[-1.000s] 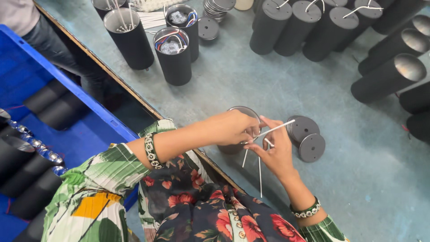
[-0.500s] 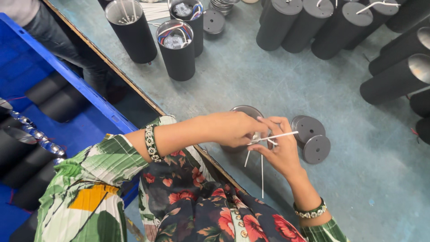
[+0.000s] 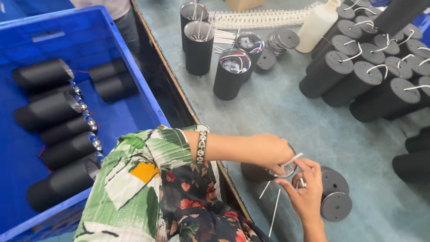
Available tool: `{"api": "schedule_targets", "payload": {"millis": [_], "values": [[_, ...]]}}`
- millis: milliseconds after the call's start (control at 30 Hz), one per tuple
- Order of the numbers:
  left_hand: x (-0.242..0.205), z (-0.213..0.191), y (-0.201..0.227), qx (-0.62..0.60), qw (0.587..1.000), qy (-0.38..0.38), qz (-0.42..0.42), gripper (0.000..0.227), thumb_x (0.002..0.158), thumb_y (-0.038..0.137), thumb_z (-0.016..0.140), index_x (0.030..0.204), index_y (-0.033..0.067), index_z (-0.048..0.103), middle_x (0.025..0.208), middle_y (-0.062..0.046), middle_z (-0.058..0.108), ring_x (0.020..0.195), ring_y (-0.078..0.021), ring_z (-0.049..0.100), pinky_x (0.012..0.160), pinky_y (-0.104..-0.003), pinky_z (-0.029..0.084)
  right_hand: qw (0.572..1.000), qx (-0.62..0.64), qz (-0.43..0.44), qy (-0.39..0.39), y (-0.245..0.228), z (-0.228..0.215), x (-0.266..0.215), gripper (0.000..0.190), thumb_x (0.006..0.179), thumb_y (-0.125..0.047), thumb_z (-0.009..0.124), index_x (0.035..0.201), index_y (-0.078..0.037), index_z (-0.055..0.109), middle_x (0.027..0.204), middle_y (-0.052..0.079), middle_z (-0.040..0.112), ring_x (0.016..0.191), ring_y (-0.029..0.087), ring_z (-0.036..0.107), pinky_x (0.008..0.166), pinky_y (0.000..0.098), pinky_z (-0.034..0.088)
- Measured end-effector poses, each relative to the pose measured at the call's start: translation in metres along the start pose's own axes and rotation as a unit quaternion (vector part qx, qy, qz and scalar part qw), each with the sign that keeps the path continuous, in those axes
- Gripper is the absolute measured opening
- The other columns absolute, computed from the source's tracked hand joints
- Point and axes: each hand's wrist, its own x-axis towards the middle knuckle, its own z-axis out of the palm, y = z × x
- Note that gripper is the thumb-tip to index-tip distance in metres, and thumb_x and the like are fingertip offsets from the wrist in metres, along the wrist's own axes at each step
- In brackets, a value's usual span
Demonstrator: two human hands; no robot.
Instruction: The person inserts white plastic sticks into the openings of black cylindrical objects arranged on a table. They handle the cylinders and sticks by hand, moving items from a blue crate and the table surface to perform the assembly.
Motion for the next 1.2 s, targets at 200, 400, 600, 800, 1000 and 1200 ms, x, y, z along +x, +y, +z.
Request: {"api": "schedule_targets", "payload": {"millis": [200, 400, 600, 800, 1000, 1200], "values": [[0.006, 0.024, 0.006, 0.024, 0.999, 0.028, -0.015, 0.028, 0.079, 0.029, 0.070, 0.099, 0.0088, 0.071, 0.076, -0.018, 0.074, 0.071, -0.0371, 0.072, 0.068, -0.049, 0.057, 1.000, -0.018, -0.004, 0.008, 0.002, 0.001, -0.001, 0.073, 0.061, -0.019, 0.092, 0.126, -0.004, 0.061, 0.123, 0.009, 0.056, 0.059, 0.010, 0.051, 0.057, 0.0259, 0.044], [-0.009, 0.017, -0.005, -0.197, 0.979, 0.038, 0.047, 0.019, 0.075, 0.020, 0.074, 0.090, 0.0075, 0.075, 0.087, -0.012, 0.076, 0.085, -0.0268, 0.074, 0.077, -0.040, 0.056, 1.000, -0.021, 0.002, 0.011, -0.008, -0.001, 0.000, 0.083, 0.061, -0.021, 0.091, 0.136, -0.006, 0.057, 0.124, 0.009, 0.056, 0.059, 0.010, 0.050, 0.056, 0.0252, 0.044], [-0.020, 0.011, -0.024, -0.298, 0.947, -0.056, 0.102, 0.025, 0.084, 0.012, 0.069, 0.107, 0.0142, 0.079, 0.091, -0.006, 0.078, 0.088, -0.0227, 0.073, 0.080, -0.037, 0.054, 1.000, 0.004, 0.007, 0.000, -0.011, -0.001, 0.002, 0.082, 0.061, -0.025, 0.091, 0.134, -0.008, 0.059, 0.122, 0.007, 0.057, 0.057, 0.008, 0.049, 0.055, 0.0250, 0.043], [-0.011, 0.012, -0.008, -0.190, 0.981, -0.039, -0.018, 0.015, 0.077, 0.020, 0.075, 0.088, 0.0108, 0.079, 0.077, -0.007, 0.076, 0.075, -0.0255, 0.075, 0.071, -0.038, 0.055, 1.000, -0.013, -0.002, 0.009, -0.005, 0.000, -0.001, 0.076, 0.064, -0.027, 0.091, 0.131, -0.007, 0.060, 0.123, 0.008, 0.057, 0.058, 0.009, 0.048, 0.056, 0.0247, 0.043], [-0.010, 0.007, 0.001, -0.014, 0.998, -0.005, -0.056, 0.025, 0.072, 0.031, 0.079, 0.083, 0.0092, 0.077, 0.078, -0.016, 0.073, 0.078, -0.0349, 0.073, 0.069, -0.046, 0.056, 0.999, 0.013, -0.029, 0.009, -0.003, 0.001, 0.000, 0.079, 0.065, -0.030, 0.092, 0.132, -0.007, 0.059, 0.124, 0.008, 0.054, 0.064, 0.009, 0.050, 0.060, 0.0244, 0.045], [-0.009, 0.010, 0.008, 0.055, 0.995, -0.028, -0.075, 0.033, 0.085, 0.040, 0.074, 0.087, 0.0077, 0.076, 0.082, -0.017, 0.073, 0.080, -0.0365, 0.073, 0.071, -0.048, 0.057, 1.000, 0.023, -0.001, -0.006, -0.009, -0.002, -0.001, 0.080, 0.065, -0.031, 0.094, 0.135, -0.009, 0.060, 0.121, 0.007, 0.054, 0.063, 0.008, 0.051, 0.058, 0.0232, 0.045]]}}
